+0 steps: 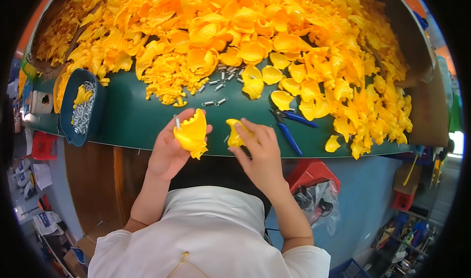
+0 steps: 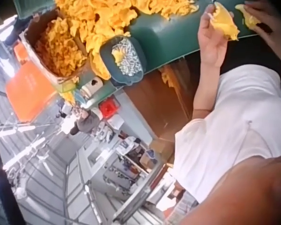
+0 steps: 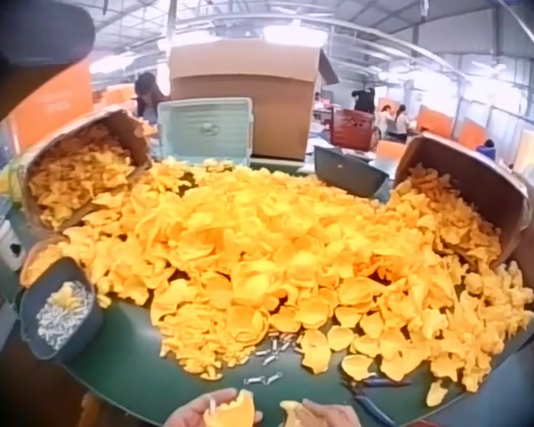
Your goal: Assembling yellow plastic toy parts by inserting small white connecting pins into the components.
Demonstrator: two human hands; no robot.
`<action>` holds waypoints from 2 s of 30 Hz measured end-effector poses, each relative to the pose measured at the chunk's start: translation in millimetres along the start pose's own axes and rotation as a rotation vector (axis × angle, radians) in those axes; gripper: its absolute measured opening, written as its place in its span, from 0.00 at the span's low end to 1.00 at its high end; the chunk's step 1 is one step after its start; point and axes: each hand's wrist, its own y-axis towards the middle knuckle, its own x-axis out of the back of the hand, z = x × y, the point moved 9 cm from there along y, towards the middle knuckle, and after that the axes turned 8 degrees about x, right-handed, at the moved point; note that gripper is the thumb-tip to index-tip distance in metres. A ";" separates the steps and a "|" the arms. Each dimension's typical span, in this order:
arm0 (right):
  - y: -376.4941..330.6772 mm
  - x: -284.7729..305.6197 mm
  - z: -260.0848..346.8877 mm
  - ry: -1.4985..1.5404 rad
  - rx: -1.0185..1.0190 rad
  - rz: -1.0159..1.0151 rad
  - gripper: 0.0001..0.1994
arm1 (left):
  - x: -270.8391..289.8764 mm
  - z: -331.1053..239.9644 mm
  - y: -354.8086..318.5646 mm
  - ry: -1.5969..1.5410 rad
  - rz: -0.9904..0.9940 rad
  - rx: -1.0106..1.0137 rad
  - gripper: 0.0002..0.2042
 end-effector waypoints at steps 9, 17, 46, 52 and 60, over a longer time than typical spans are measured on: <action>22.4 -2.7 34.7 0.609 -0.072 -0.202 0.24 | -6.1 -8.9 -6.8 0.113 -0.002 -0.127 0.33; 21.6 -14.4 33.7 0.693 -0.076 -0.210 0.23 | -8.2 -9.3 -8.5 0.160 0.027 -0.165 0.31; 27.4 -26.0 19.4 0.759 -0.165 -0.125 0.24 | -11.9 -16.0 -9.4 0.495 -0.016 -0.265 0.23; 32.4 -27.3 18.0 1.056 -0.212 -0.054 0.23 | -14.5 -18.8 -11.5 0.455 -0.030 -0.289 0.21; 29.6 -28.1 16.6 1.115 -0.289 -0.032 0.25 | -31.4 -22.5 -14.9 0.478 0.093 -0.271 0.17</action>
